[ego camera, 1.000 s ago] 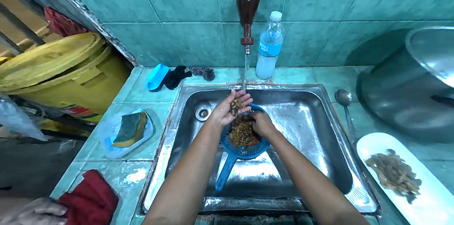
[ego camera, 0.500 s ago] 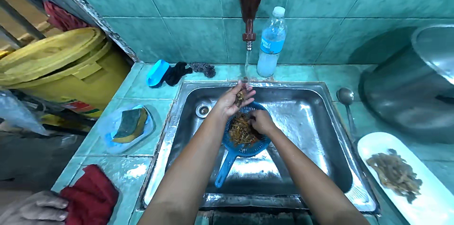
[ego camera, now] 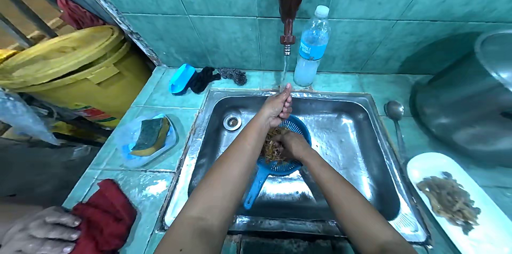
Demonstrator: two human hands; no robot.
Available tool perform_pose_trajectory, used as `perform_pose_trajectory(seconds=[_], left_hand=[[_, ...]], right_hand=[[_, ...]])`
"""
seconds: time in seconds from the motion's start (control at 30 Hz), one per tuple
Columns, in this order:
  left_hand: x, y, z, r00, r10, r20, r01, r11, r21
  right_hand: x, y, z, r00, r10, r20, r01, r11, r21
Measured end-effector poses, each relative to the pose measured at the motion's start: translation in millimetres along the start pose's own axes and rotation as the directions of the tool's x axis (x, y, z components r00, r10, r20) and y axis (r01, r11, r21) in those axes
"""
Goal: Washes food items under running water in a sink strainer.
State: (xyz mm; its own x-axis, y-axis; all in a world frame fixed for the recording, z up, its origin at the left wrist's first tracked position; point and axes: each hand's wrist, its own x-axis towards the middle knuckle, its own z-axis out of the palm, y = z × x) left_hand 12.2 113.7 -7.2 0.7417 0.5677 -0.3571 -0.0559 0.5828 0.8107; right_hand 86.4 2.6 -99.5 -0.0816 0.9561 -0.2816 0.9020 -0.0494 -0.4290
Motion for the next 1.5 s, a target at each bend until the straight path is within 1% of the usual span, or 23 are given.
perform_pose_trajectory(seconds=[0.07, 0.13, 0.2, 0.23, 0.3, 0.37, 0.43, 0.53, 0.6, 0.67, 0.7, 0.77, 0.83, 0.87, 0.93, 1.03, 1.1, 1.17, 1.27, 1.33, 1.4, 1.43, 1.5], left_hand=[[-5, 0, -8, 1.000, 0.013, 0.011, -0.013, 1.000, 0.002], [-9, -1, -18, 1.000, 0.018, -0.010, -0.018, 0.999, -0.037], [-13, -2, -29, 0.999, 0.013, -0.051, -0.017, 0.996, -0.083], [-15, -2, -32, 0.997, 0.010, -0.071, -0.016, 0.996, -0.090], [-20, -2, -37, 0.996, 0.007, -0.086, -0.013, 0.998, -0.065], [-25, -3, -40, 0.998, 0.017, -0.059, -0.017, 1.000, 0.004], [-29, -3, -38, 0.999, 0.024, -0.037, -0.021, 0.997, 0.071], [-30, -4, -34, 1.000, 0.022, -0.018, -0.021, 0.997, 0.074], [-30, -5, -35, 1.000, 0.018, -0.016, -0.017, 1.000, 0.026], [-30, -6, -38, 0.999, 0.020, -0.028, -0.020, 1.000, -0.018], [-31, -6, -40, 0.999, 0.022, -0.036, -0.024, 0.999, -0.036], [-35, -7, -48, 0.998, 0.029, -0.053, -0.034, 0.996, -0.084], [-39, -9, -56, 0.996, 0.040, -0.083, -0.051, 0.990, -0.131], [-41, -10, -60, 0.994, 0.046, -0.099, -0.061, 0.987, -0.150], [-46, -16, -64, 0.990, 0.055, -0.131, -0.078, 0.981, -0.177], [-52, -21, -62, 0.980, 0.057, -0.190, -0.094, 0.977, -0.192], [-51, -24, -62, 0.971, 0.048, -0.236, -0.092, 0.979, -0.179], [-49, -24, -62, 0.956, 0.045, -0.290, -0.080, 0.991, -0.110], [-49, -25, -61, 0.932, 0.067, -0.356, -0.064, 0.998, 0.019], [-49, -25, -60, 0.922, 0.081, -0.380, -0.060, 0.996, 0.066], [-47, -27, -58, 0.914, 0.083, -0.397, -0.056, 0.995, 0.078], [-47, -28, -56, 0.912, 0.077, -0.404, -0.052, 0.996, 0.073], [-45, -29, -51, 0.914, 0.048, -0.402, -0.033, 0.998, 0.044]], right_hand=[[-2, 7, -3, 0.999, 0.000, -0.032, 0.002, 0.999, 0.053], [-5, 6, -8, 0.997, 0.046, -0.068, -0.043, 0.998, 0.045], [-8, 1, -13, 0.984, 0.106, -0.142, -0.103, 0.994, 0.029], [-10, 0, -14, 0.976, 0.116, -0.184, -0.111, 0.993, 0.038], [-11, 0, -16, 0.969, 0.083, -0.232, -0.071, 0.996, 0.059], [-12, 0, -16, 0.979, 0.000, -0.202, 0.017, 0.996, 0.084], [-12, -6, -13, 0.993, -0.061, -0.105, 0.069, 0.995, 0.076], [-11, -20, 2, 1.000, 0.001, 0.026, 0.000, 0.999, -0.051], [-9, -24, 11, 0.998, 0.048, 0.044, -0.044, 0.995, -0.084], [-5, -20, 7, 0.995, 0.072, 0.071, -0.068, 0.996, -0.055], [-5, -14, 5, 0.996, 0.070, 0.059, -0.069, 0.998, -0.012], [-3, 3, 3, 0.997, 0.049, -0.051, -0.041, 0.988, 0.147], [-5, 17, -5, 0.987, 0.056, -0.154, 0.002, 0.935, 0.355], [-6, 22, -11, 0.980, 0.078, -0.181, 0.012, 0.893, 0.451], [-9, 26, -26, 0.973, 0.122, -0.198, 0.029, 0.782, 0.623], [-9, 23, -44, 0.962, 0.177, -0.208, 0.059, 0.610, 0.790], [-6, 22, -51, 0.959, 0.172, -0.228, 0.107, 0.522, 0.846], [-3, 21, -54, 0.956, 0.167, -0.240, 0.144, 0.446, 0.884], [2, 19, -57, 0.957, 0.172, -0.231, 0.159, 0.353, 0.922], [6, 18, -59, 0.960, 0.167, -0.223, 0.166, 0.301, 0.939], [10, 15, -61, 0.959, 0.168, -0.230, 0.175, 0.291, 0.941], [11, 12, -63, 0.952, 0.182, -0.244, 0.181, 0.307, 0.934], [15, 3, -68, 0.931, 0.237, -0.278, 0.172, 0.386, 0.906]])
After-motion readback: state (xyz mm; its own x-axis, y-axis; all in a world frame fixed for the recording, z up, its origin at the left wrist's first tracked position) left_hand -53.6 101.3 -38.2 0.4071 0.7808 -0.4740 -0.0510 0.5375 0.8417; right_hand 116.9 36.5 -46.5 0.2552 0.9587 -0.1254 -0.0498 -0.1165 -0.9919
